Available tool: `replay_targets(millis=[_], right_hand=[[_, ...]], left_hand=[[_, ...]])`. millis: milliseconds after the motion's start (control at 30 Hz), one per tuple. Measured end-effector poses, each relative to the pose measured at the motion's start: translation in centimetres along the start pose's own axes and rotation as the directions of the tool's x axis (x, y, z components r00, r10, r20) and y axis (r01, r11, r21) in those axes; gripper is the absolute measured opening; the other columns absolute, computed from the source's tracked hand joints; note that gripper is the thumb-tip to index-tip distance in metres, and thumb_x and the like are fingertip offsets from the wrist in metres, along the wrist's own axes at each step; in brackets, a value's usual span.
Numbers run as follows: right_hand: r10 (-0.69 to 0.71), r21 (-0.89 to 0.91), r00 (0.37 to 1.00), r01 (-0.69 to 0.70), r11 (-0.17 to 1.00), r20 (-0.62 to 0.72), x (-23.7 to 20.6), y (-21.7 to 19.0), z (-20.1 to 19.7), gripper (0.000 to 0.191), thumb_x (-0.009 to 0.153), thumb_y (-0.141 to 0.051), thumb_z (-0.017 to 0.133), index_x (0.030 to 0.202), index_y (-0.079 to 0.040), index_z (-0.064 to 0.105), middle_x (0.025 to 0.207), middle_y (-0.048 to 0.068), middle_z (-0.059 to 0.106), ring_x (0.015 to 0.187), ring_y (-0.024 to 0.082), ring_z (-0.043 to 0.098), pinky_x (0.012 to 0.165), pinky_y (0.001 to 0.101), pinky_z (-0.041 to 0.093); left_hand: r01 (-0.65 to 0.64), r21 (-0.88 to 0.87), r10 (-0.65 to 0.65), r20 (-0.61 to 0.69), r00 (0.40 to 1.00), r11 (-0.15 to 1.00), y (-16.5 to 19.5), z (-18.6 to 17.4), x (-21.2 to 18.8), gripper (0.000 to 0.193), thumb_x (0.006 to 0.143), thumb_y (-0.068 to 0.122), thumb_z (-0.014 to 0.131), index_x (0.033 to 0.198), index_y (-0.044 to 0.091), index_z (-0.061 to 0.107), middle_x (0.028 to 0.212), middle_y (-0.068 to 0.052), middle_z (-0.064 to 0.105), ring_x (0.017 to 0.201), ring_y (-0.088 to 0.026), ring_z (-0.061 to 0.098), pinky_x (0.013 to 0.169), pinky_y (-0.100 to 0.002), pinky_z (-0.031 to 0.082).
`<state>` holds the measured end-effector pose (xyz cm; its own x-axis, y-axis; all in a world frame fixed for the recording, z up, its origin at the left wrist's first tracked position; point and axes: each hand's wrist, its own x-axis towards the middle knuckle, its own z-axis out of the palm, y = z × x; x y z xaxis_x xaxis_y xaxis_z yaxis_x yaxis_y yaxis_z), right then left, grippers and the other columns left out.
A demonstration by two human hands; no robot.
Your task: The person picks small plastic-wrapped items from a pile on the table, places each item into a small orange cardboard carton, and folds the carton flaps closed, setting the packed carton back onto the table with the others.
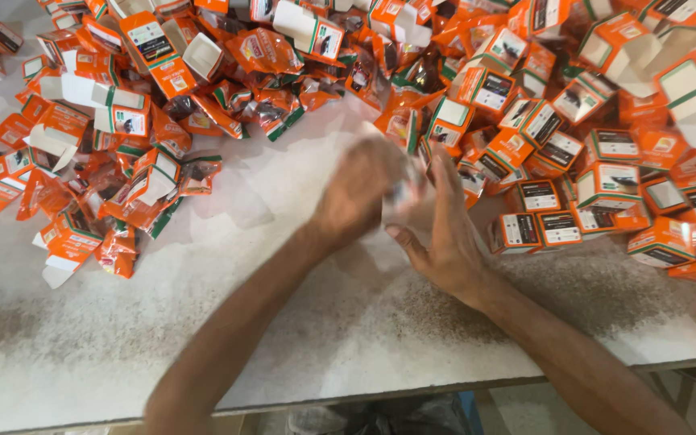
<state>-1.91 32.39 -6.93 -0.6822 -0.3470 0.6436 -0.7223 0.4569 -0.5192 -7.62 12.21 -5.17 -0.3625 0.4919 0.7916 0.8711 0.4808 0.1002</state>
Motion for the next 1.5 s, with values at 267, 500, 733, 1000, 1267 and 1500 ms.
replay_targets(millis=[267, 500, 733, 1000, 1267, 1500], right_hand=[[0.181, 0.244, 0.939, -0.257, 0.935, 0.292, -0.9, -0.9, 2.5, 0.079, 0.099, -0.03, 0.067, 0.156, 0.003, 0.023, 0.149, 0.026, 0.045, 0.138, 0.038, 0.048, 0.113, 0.0464, 0.041], [0.094, 0.229, 0.938, -0.178, 0.957, 0.334, -1.2, -0.2, 2.8, 0.072, 0.1, -0.022, 0.065, 0.152, 0.005, 0.023, 0.141, 0.024, 0.048, 0.132, 0.035, 0.052, 0.11, 0.0446, 0.044], [0.149, 0.281, 0.956, -0.22, 0.934, 0.253, -0.3, -0.6, 1.9, 0.052, 0.082, -0.015, 0.082, 0.127, 0.001, 0.061, 0.122, 0.014, 0.066, 0.112, 0.029, 0.067, 0.097, 0.0389, 0.053], [0.114, 0.125, 0.958, -0.151, 0.981, 0.262, -0.3, -0.2, 2.1, 0.048, 0.068, -0.01, 0.087, 0.112, -0.003, 0.068, 0.115, 0.016, 0.069, 0.112, 0.037, 0.066, 0.096, 0.0447, 0.052], [0.069, 0.219, 0.968, -0.124, 0.968, 0.241, -0.5, -0.7, 1.4, 0.047, 0.073, -0.01, 0.083, 0.115, 0.0, 0.063, 0.111, 0.018, 0.066, 0.107, 0.039, 0.064, 0.092, 0.0468, 0.052], [0.095, 0.123, 0.981, -0.117, 0.986, 0.17, -0.7, -1.2, 2.2, 0.059, 0.075, -0.02, 0.088, 0.12, 0.006, 0.06, 0.117, 0.021, 0.065, 0.11, 0.041, 0.063, 0.094, 0.0465, 0.052]], left_hand=[[0.176, 0.766, -0.284, 0.009, 0.959, 0.619, -3.5, -10.8, -7.4, 0.071, 0.068, 0.019, 0.066, 0.137, 0.003, 0.058, 0.137, -0.025, 0.052, 0.126, -0.044, 0.049, 0.097, -0.059, 0.041], [0.134, 0.831, -0.601, 0.27, 0.752, 0.54, -7.2, -12.5, -10.1, 0.064, 0.075, 0.009, 0.073, 0.137, 0.002, 0.058, 0.115, -0.017, 0.065, 0.109, -0.036, 0.056, 0.087, -0.046, 0.052], [0.505, -0.008, -0.497, 0.17, 0.851, 0.863, 0.8, -8.6, -7.0, 0.055, 0.087, 0.004, 0.077, 0.137, 0.006, 0.055, 0.126, -0.018, 0.066, 0.099, -0.033, 0.071, 0.077, -0.042, 0.061], [0.052, 0.005, -0.051, -0.098, 0.994, 0.999, 6.6, -4.8, -5.6, 0.042, 0.085, 0.003, 0.083, 0.118, 0.002, 0.056, 0.129, -0.017, 0.062, 0.123, -0.042, 0.064, 0.102, -0.054, 0.056], [0.205, 0.096, -0.222, 0.222, 0.949, 0.974, 7.1, -4.9, -4.8, 0.048, 0.087, 0.032, 0.082, 0.121, 0.004, 0.066, 0.129, -0.019, 0.058, 0.145, -0.047, 0.036, 0.119, -0.073, 0.023], [0.441, 0.123, -0.458, 0.246, 0.854, 0.889, 6.3, -4.4, -3.2, 0.023, 0.076, 0.013, 0.079, 0.098, 0.011, 0.076, 0.155, -0.032, 0.03, 0.148, -0.057, 0.013, 0.114, -0.07, 0.02]])
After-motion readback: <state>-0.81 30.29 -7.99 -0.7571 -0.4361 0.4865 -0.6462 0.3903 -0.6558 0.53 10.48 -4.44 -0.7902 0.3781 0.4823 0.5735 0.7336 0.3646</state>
